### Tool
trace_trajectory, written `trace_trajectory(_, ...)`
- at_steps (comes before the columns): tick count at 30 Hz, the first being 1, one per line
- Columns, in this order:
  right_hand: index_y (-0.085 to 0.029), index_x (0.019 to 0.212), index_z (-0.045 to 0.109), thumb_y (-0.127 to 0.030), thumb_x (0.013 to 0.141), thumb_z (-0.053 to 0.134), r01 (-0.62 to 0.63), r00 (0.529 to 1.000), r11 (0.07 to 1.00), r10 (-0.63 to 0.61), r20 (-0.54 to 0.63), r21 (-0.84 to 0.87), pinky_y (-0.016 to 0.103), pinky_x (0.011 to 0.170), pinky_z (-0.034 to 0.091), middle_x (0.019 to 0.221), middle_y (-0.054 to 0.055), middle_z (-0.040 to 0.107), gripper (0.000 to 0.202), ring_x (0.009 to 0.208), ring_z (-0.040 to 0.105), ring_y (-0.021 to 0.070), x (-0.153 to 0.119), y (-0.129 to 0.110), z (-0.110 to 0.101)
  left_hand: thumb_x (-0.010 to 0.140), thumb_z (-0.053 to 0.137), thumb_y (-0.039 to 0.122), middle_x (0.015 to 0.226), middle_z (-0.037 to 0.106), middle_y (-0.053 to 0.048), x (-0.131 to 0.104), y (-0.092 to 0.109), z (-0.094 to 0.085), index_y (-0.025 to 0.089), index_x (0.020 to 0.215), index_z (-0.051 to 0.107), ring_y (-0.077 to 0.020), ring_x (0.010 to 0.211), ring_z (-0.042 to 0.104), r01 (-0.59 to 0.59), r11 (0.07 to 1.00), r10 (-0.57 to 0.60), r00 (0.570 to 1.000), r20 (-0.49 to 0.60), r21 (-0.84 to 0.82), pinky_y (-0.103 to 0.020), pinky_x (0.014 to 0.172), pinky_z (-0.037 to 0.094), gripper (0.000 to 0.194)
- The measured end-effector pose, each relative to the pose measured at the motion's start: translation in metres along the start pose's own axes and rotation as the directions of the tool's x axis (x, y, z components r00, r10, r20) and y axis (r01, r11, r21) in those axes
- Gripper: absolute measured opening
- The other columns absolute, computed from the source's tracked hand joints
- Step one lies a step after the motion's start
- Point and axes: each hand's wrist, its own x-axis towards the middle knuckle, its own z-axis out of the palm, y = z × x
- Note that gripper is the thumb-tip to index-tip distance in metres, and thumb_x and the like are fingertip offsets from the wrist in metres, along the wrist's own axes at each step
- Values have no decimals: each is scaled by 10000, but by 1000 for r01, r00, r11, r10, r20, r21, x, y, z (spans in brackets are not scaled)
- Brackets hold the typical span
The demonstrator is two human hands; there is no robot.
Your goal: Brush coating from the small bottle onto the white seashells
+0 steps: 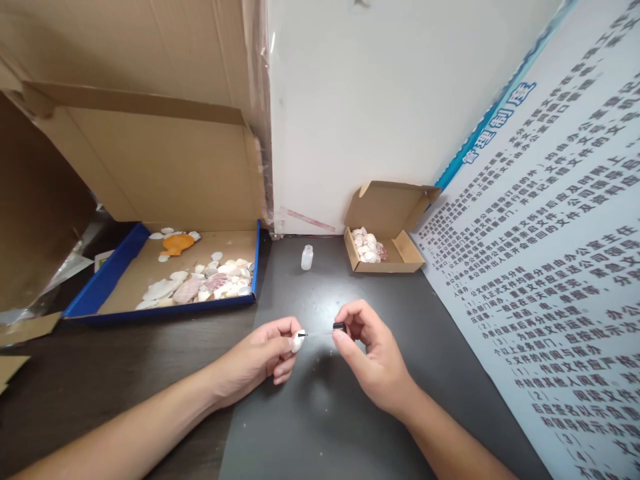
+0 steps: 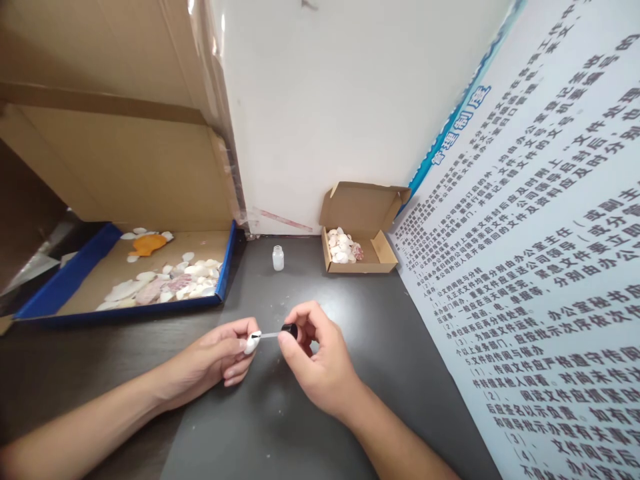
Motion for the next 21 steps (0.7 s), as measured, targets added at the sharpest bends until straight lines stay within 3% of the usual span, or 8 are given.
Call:
trace_trajectory(3,-218,905,504,-215,842,568,28,1000,998,-28,4,-54,242,530,402,659,-54,435,90,551,442,113,-2,-1,1,822,627,347,495,370,84,0,0,0,200,773,450,-72,466,244,1,1000,-1,1000,1,6,-209,484,243,235)
trace_trajectory(7,-223,925,495,-226,868,536,20,1000,1000,-20,10,22,238,527,415,662,-51,452,70,561,459,117,-3,-1,2,815,633,352,486,362,90,-1,1,0,209,777,429,-69,441,246,4,1000,-5,1000,-14,-14,-205,459,249,252)
trace_trajectory(13,-226,905,480,-212,851,555,21,1000,1000,-21,-12,2,234,523,407,670,-54,443,94,560,445,112,-3,-1,1,802,639,369,559,421,71,-1,2,0,203,784,448,-58,409,311,5,1000,-6,1000,-22,-23,-207,433,294,254)
trace_trajectory(21,-224,910,490,-229,856,552,3,1000,1000,-3,8,13,243,533,407,666,-52,436,82,566,452,118,-2,-1,2,797,643,305,609,397,64,-2,3,1,183,760,474,-53,464,310,-9,997,6,999,-39,-78,-206,466,273,212)
